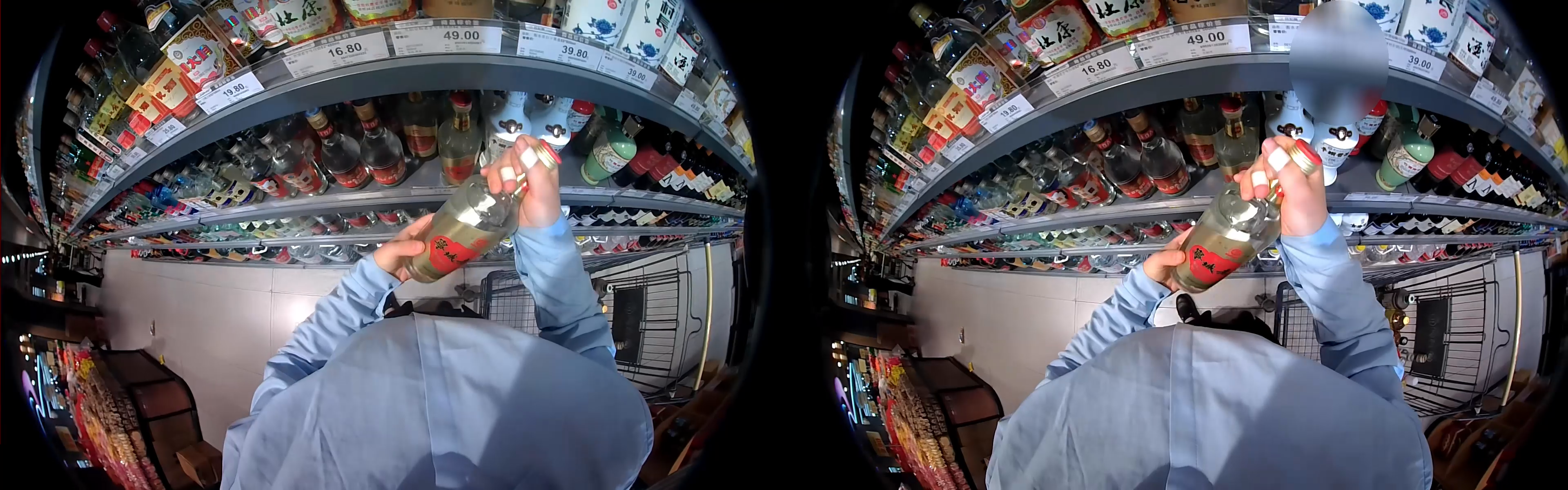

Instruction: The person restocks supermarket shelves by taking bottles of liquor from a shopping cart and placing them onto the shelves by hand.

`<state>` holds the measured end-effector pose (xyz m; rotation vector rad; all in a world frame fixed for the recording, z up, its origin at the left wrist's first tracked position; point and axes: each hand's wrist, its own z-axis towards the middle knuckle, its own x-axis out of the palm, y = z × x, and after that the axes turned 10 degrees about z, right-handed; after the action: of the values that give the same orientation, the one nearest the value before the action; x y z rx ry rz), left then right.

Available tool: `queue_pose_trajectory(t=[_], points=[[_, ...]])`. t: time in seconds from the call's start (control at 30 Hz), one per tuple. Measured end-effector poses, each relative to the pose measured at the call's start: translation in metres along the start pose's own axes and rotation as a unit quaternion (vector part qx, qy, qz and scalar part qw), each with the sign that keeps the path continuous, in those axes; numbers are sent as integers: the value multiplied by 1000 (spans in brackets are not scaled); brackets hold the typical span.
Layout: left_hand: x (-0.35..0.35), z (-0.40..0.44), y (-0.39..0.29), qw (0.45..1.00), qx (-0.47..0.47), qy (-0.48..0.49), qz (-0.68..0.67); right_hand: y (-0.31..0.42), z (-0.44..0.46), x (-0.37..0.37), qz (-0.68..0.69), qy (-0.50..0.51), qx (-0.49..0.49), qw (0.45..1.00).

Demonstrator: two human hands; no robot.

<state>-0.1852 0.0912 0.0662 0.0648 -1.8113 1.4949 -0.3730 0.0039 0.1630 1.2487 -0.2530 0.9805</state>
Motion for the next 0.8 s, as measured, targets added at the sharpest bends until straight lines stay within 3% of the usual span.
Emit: queue_pose_trajectory(t=[0.07, 0.17, 0.27, 0.4, 0.5, 0.7, 0.8], points=[[-6, 2, 2, 997, -3, -71, -3, 4, -5, 10, -91, 63, -63, 992], [-20, 7, 19, 974, -48, -191, -110, -4, -3, 24, -221, 147, -132, 955], [-23, 8, 17, 960, 16, -161, -227, -20, 6, 29, -240, 122, -127, 955], [-28, 21, 11, 937, 72, -171, -297, -44, 21, 35, -313, 189, -155, 918], [-44, 34, 3, 945, 84, -168, -268, -60, 32, 34, -356, 224, -190, 887], [-51, 51, -12, 944, 71, -215, -240, -91, 53, 24, -394, 184, -257, 863], [-52, 53, -14, 952, 75, -180, -238, -102, 58, 18, -421, 210, -279, 837]])
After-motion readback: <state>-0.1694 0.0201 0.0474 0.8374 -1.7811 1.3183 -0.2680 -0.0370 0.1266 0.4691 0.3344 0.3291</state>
